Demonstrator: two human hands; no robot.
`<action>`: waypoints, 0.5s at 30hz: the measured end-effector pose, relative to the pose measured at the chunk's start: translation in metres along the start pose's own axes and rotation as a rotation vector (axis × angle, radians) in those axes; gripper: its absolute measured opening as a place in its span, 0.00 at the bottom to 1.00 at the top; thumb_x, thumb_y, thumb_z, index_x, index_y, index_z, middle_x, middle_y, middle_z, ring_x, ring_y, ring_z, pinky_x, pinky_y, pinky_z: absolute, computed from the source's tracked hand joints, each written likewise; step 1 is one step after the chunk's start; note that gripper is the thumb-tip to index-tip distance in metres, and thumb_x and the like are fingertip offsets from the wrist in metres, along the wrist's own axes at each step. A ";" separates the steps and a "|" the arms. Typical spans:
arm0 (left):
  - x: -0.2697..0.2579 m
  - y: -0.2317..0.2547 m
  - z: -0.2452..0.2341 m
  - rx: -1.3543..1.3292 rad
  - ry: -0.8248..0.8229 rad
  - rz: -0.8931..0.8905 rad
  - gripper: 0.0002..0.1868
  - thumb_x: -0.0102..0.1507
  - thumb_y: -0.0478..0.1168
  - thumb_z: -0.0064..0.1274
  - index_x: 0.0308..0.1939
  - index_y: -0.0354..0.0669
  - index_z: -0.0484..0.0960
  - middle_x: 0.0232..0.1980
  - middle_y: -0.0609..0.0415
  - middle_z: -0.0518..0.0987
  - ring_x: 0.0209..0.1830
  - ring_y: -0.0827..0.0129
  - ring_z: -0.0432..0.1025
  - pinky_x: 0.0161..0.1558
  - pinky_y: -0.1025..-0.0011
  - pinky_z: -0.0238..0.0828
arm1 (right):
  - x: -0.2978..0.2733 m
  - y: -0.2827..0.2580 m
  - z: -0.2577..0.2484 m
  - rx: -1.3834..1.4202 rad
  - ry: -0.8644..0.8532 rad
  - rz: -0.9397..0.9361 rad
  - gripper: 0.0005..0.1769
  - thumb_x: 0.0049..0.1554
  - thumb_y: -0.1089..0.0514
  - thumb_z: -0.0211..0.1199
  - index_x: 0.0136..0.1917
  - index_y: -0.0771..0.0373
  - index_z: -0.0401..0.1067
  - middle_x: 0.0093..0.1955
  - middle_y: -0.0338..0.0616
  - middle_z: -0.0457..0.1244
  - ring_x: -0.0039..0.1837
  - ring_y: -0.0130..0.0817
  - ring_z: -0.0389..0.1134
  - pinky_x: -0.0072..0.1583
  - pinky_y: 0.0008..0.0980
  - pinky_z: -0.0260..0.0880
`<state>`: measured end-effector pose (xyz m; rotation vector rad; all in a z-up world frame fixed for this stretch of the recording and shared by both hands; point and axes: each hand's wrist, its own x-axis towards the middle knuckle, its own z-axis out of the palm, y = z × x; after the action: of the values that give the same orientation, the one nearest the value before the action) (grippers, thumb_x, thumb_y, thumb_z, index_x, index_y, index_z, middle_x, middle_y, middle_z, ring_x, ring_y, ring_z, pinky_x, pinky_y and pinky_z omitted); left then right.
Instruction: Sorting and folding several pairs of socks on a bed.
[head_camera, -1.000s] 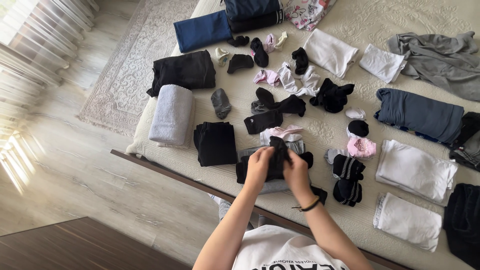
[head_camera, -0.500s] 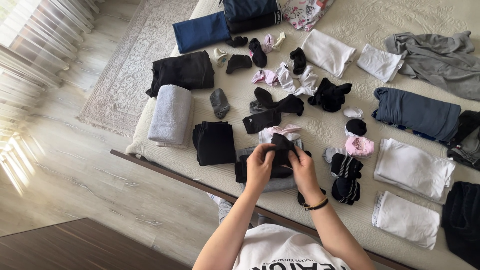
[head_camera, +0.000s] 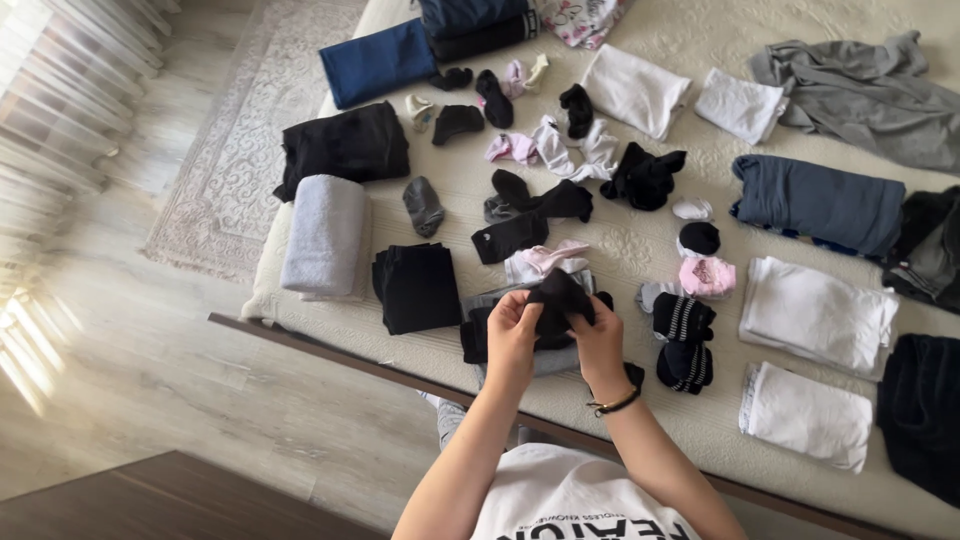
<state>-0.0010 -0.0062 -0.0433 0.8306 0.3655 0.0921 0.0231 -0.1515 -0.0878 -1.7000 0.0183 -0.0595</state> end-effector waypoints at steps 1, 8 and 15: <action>0.010 -0.007 -0.008 0.001 -0.005 -0.007 0.02 0.68 0.31 0.54 0.41 0.41 0.80 0.38 0.58 0.78 0.31 0.80 0.69 0.32 0.80 0.64 | 0.000 0.001 -0.008 -0.002 0.008 0.002 0.16 0.59 0.67 0.60 0.61 0.66 0.75 0.49 0.41 0.71 0.49 0.24 0.69 0.50 0.27 0.71; 0.028 -0.029 0.002 0.083 -0.224 -0.524 0.14 0.66 0.43 0.55 0.48 0.34 0.81 0.42 0.53 0.80 0.39 0.71 0.75 0.42 0.71 0.74 | -0.008 -0.020 -0.054 1.006 -0.490 0.733 0.16 0.64 0.52 0.63 0.59 0.65 0.76 0.51 0.43 0.70 0.50 0.33 0.72 0.48 0.31 0.72; 0.007 0.062 0.098 -0.175 -0.439 -0.492 0.30 0.64 0.60 0.43 0.53 0.38 0.82 0.50 0.53 0.84 0.50 0.71 0.78 0.53 0.73 0.76 | 0.034 -0.087 -0.103 0.673 -0.307 0.468 0.15 0.62 0.56 0.61 0.61 0.61 0.75 0.57 0.38 0.70 0.58 0.27 0.71 0.59 0.29 0.75</action>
<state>0.0441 -0.0317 0.0611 0.5492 0.1350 -0.5035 0.0498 -0.2435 0.0129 -0.9850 0.1494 0.4939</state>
